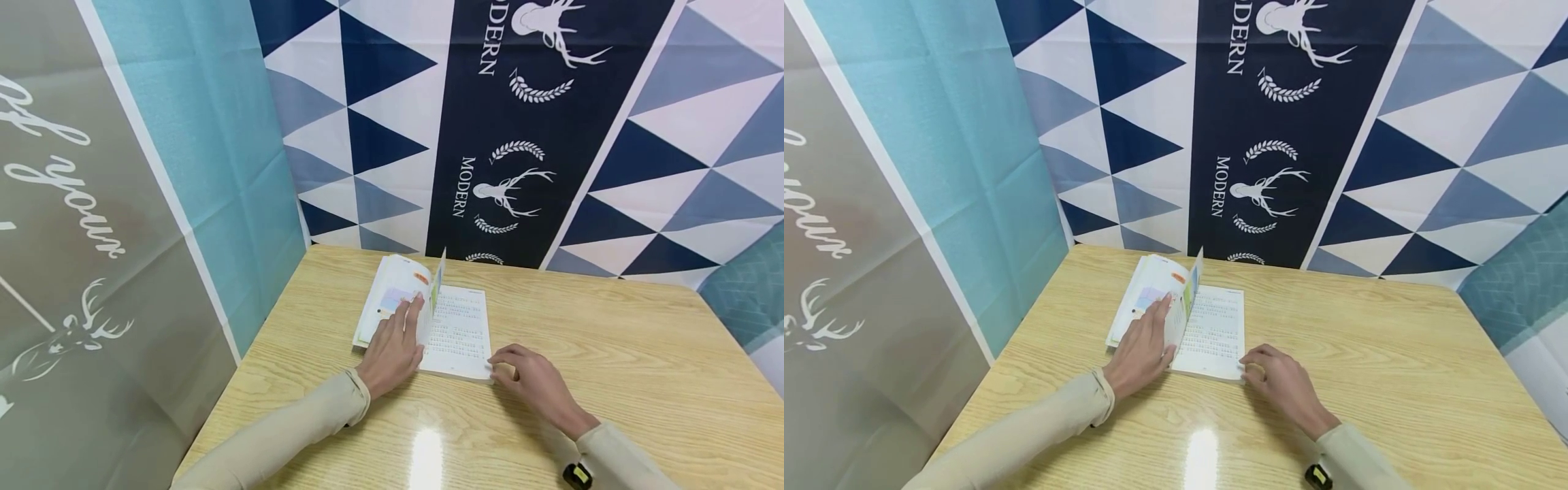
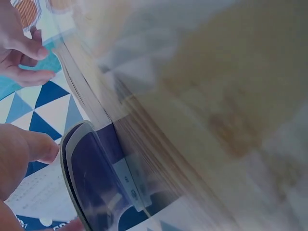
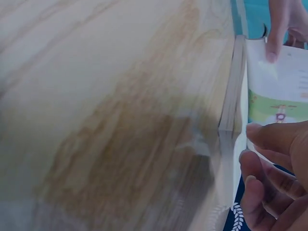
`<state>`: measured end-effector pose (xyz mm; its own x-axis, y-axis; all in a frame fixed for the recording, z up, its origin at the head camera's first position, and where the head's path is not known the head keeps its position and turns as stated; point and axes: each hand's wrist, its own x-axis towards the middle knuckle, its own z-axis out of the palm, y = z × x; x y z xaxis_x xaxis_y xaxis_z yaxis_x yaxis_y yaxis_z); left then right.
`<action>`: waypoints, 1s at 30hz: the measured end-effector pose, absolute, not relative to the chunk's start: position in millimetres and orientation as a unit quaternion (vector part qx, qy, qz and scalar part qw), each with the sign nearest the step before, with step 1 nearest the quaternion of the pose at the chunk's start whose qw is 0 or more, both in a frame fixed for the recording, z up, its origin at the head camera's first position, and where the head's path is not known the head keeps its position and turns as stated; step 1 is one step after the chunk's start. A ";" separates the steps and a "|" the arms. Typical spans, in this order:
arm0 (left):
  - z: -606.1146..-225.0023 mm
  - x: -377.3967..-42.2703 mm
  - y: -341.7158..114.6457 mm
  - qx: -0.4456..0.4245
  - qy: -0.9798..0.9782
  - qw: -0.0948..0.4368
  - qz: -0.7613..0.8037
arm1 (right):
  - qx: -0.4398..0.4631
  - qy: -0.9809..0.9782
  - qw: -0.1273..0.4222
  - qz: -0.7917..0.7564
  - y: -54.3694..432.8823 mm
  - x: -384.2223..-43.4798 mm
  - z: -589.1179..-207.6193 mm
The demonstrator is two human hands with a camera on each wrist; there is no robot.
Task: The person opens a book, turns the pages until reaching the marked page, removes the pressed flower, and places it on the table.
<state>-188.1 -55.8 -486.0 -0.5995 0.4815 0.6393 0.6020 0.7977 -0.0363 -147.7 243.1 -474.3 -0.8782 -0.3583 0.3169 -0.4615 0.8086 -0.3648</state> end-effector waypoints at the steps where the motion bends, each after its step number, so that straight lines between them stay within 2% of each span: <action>1: -486.0 -187.8 -56.0 -0.304 -0.889 0.329 -0.095 | 0.215 -0.945 0.110 0.218 243.0 -147.5 -475.0; 5: -484.6 -186.6 -57.8 -0.290 -0.895 0.322 -0.100 | 0.212 -0.948 0.094 0.219 242.3 -147.1 -477.6; 12: -480.7 -188.0 -62.2 -0.255 -0.914 0.313 -0.038 | 0.227 -0.946 0.100 0.210 241.5 -146.8 -480.2; 17: -479.9 -189.9 -63.6 -0.255 -0.914 0.316 -0.006 | 0.267 -0.935 0.146 0.184 241.7 -147.1 -482.0; 22: -481.3 -190.6 -64.3 -0.297 -0.908 0.294 -0.013 | 0.299 -0.917 0.204 0.165 241.4 -149.0 -484.4; 30: -485.6 -188.9 -64.0 -0.327 -0.912 0.246 -0.009 | 0.296 -0.911 0.227 0.176 240.7 -149.6 -482.7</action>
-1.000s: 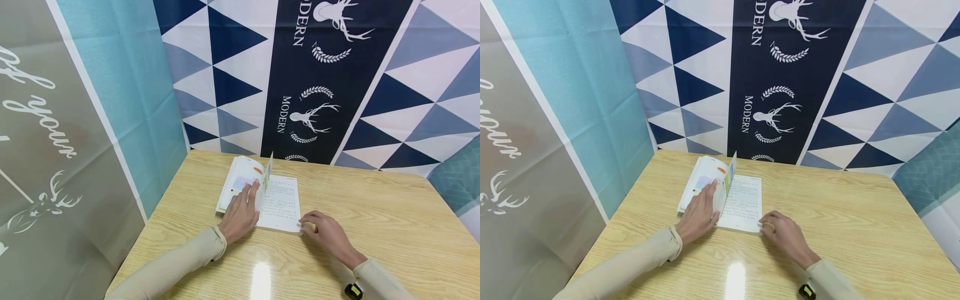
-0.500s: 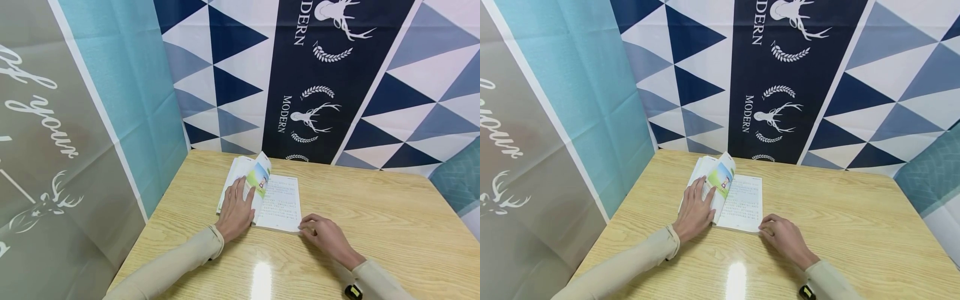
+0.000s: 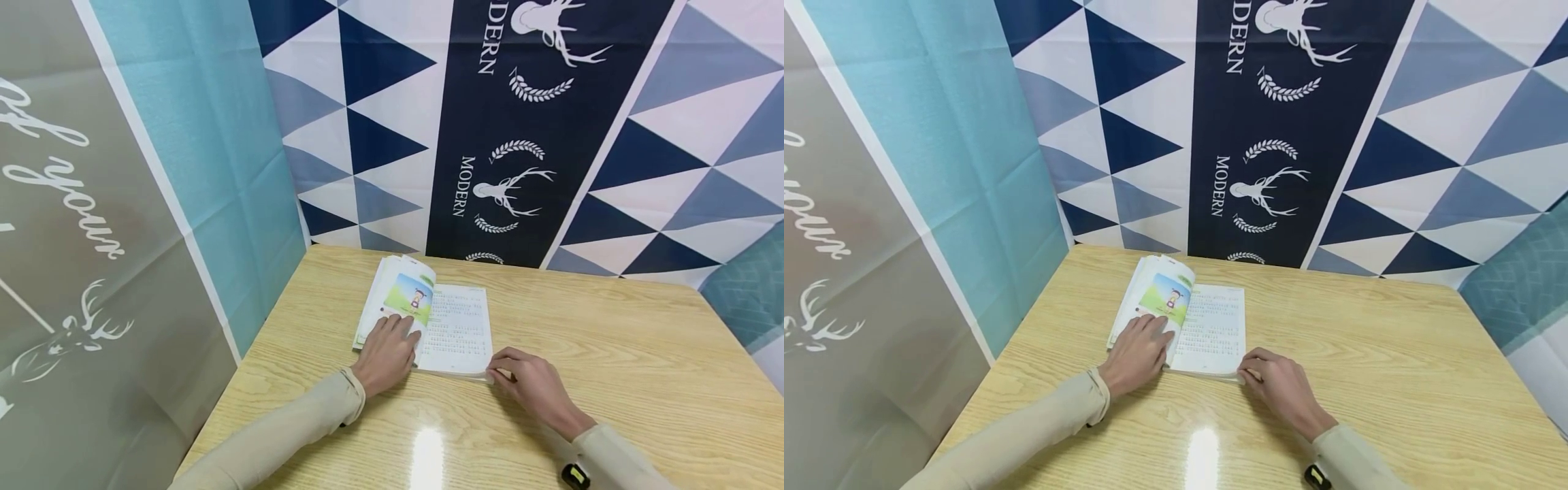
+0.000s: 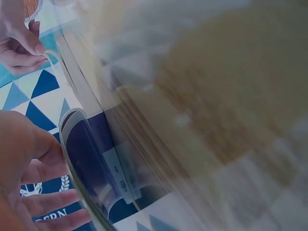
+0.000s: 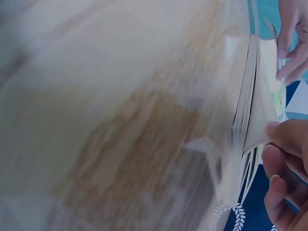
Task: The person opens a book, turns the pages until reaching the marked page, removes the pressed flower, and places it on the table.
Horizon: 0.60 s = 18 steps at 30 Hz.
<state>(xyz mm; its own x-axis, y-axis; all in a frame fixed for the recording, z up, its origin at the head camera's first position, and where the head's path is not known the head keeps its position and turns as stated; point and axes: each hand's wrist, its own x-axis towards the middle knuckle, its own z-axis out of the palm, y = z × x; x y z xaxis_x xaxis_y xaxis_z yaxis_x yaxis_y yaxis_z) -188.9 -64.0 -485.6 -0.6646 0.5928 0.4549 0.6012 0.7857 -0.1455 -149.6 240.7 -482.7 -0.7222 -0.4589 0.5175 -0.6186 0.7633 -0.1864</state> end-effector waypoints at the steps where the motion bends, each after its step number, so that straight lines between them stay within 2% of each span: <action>1: -486.1 -189.1 -64.2 -0.326 -0.913 0.245 -0.009 | 0.291 -0.912 0.227 0.180 240.6 -149.7 -482.8; 10: -485.9 -186.2 -60.6 -0.316 -0.917 0.244 -0.010 | 0.264 -0.919 0.203 0.212 241.5 -150.9 -482.5; 14: -485.2 -184.4 -56.0 -0.309 -0.924 0.224 0.017 | 0.252 -0.920 0.184 0.239 242.3 -152.0 -478.5; 18: -484.5 -183.5 -51.4 -0.303 -0.929 0.207 0.045 | 0.253 -0.913 0.191 0.257 241.4 -153.9 -472.1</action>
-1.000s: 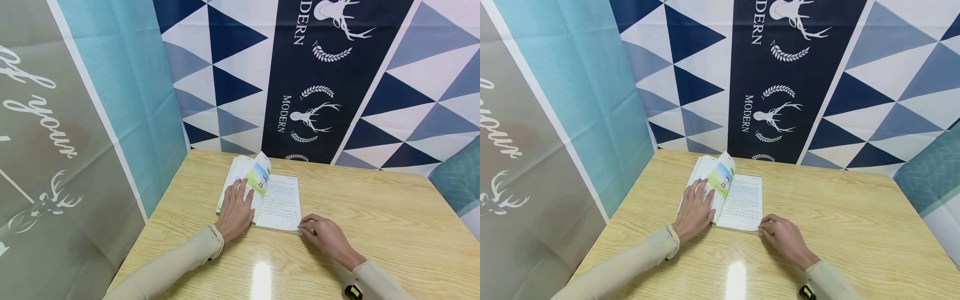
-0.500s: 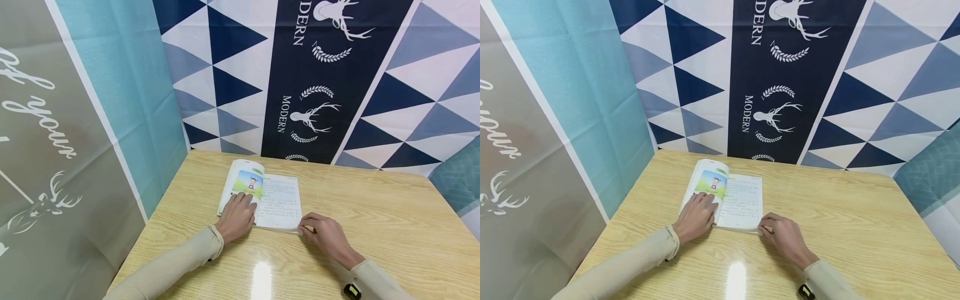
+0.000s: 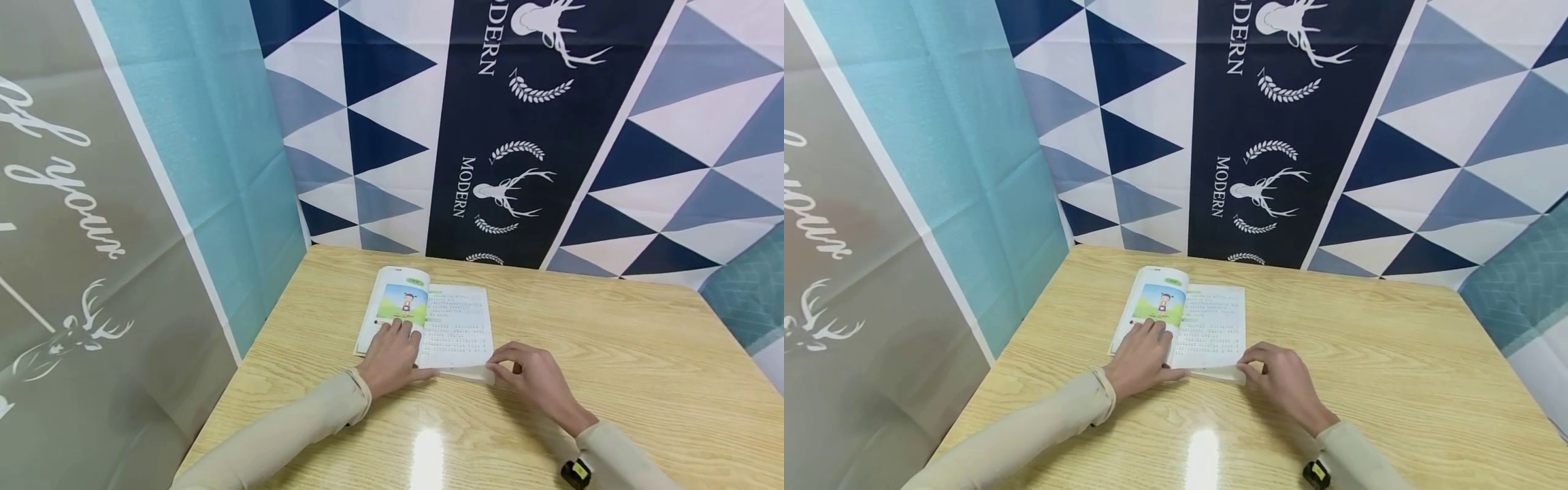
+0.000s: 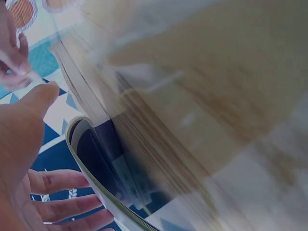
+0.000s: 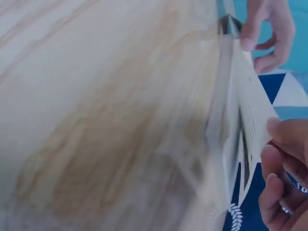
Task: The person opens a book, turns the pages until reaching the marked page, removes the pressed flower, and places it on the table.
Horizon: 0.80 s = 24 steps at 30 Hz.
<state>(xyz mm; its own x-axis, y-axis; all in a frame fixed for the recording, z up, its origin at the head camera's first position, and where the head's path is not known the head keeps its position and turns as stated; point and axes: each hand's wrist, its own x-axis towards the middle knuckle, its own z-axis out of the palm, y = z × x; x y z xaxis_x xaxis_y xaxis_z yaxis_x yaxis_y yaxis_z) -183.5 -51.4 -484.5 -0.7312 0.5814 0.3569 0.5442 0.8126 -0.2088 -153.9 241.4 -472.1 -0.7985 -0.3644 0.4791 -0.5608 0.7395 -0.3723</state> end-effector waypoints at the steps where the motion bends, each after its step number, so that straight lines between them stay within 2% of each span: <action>1: -484.5 -183.4 -50.6 -0.302 -0.929 0.207 0.051 | 0.255 -0.911 0.195 0.259 240.6 -154.2 -470.3; 10: -484.7 -183.6 -47.5 -0.293 -0.922 0.244 0.066 | 0.280 -0.885 0.259 0.268 229.8 -153.7 -452.7; 14: -485.4 -185.4 -48.0 -0.289 -0.924 0.248 0.044 | 0.264 -0.886 0.267 0.273 231.5 -153.1 -451.9; 24: -482.9 -189.8 -55.2 -0.273 -0.923 0.270 -0.026 | 0.235 -0.921 0.186 0.249 240.4 -148.5 -467.9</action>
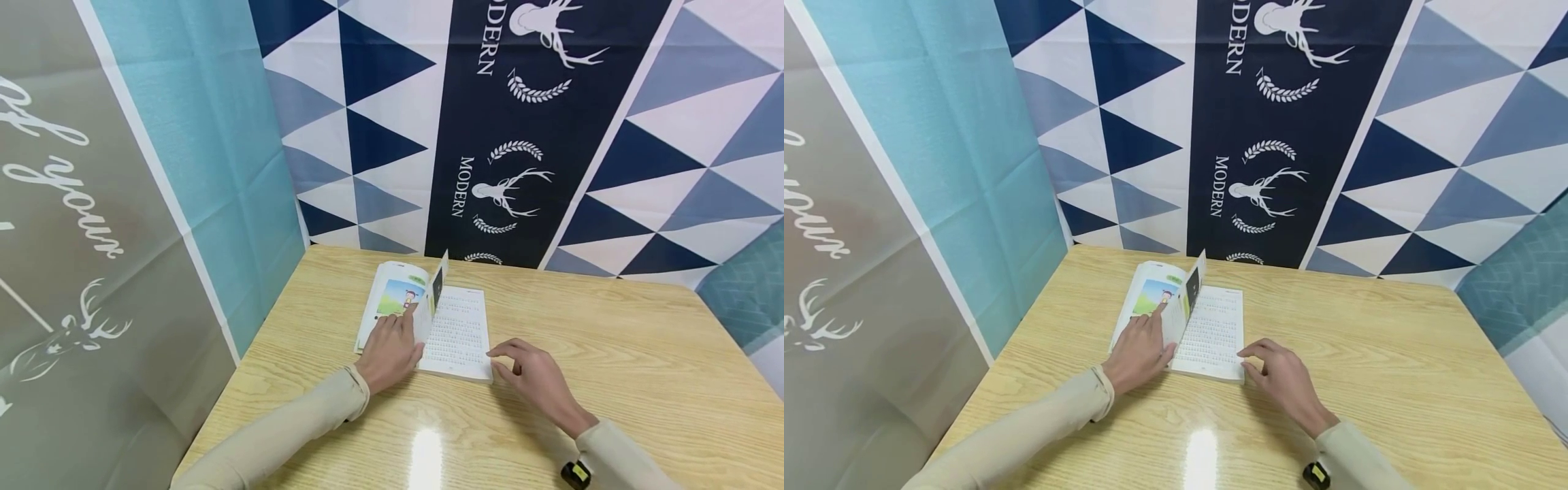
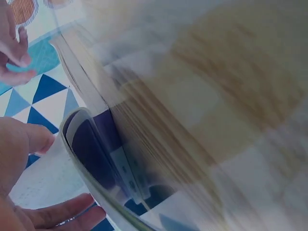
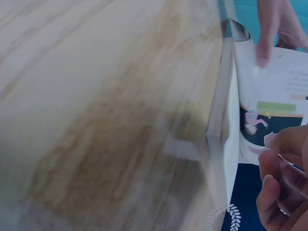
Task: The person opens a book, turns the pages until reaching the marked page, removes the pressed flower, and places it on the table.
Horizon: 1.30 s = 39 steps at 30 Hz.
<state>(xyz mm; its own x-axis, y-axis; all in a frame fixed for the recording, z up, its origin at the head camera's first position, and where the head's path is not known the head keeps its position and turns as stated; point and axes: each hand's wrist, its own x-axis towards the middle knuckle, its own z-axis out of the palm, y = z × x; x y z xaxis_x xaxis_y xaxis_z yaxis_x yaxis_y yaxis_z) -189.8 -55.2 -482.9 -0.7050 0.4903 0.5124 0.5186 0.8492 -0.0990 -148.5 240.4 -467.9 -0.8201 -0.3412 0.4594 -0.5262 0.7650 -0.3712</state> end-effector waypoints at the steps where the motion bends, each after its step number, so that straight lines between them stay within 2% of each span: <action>1: -482.6 -190.2 -57.0 -0.274 -0.921 0.274 -0.034 | 0.234 -0.923 0.178 0.250 240.7 -147.9 -469.5; 17: -481.8 -198.3 -67.8 -0.285 -0.905 0.314 -0.007 | 0.214 -0.942 0.096 0.239 239.8 -146.9 -477.0; 25: -482.9 -195.7 -68.4 -0.320 -0.902 0.290 0.000 | 0.222 -0.944 0.089 0.226 239.6 -146.4 -481.3; 29: -482.8 -193.0 -67.8 -0.337 -0.905 0.259 -0.005 | 0.243 -0.940 0.111 0.210 239.3 -145.6 -483.2; 34: -481.9 -190.0 -66.5 -0.338 -0.912 0.233 -0.011 | 0.289 -0.925 0.173 0.177 238.2 -146.9 -482.9; 39: -481.5 -189.5 -63.6 -0.339 -0.916 0.216 -0.013 | 0.298 -0.917 0.200 0.176 237.6 -148.5 -481.9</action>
<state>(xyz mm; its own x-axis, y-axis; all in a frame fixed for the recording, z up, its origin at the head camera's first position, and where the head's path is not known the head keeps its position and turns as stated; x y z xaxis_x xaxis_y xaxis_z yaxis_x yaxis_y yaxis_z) -189.5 -63.6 -481.5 -0.6767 0.6154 0.4041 0.6267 0.7696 -0.1226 -148.5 237.6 -481.9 -0.7417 -0.4764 0.4721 -0.6172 0.7603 -0.2026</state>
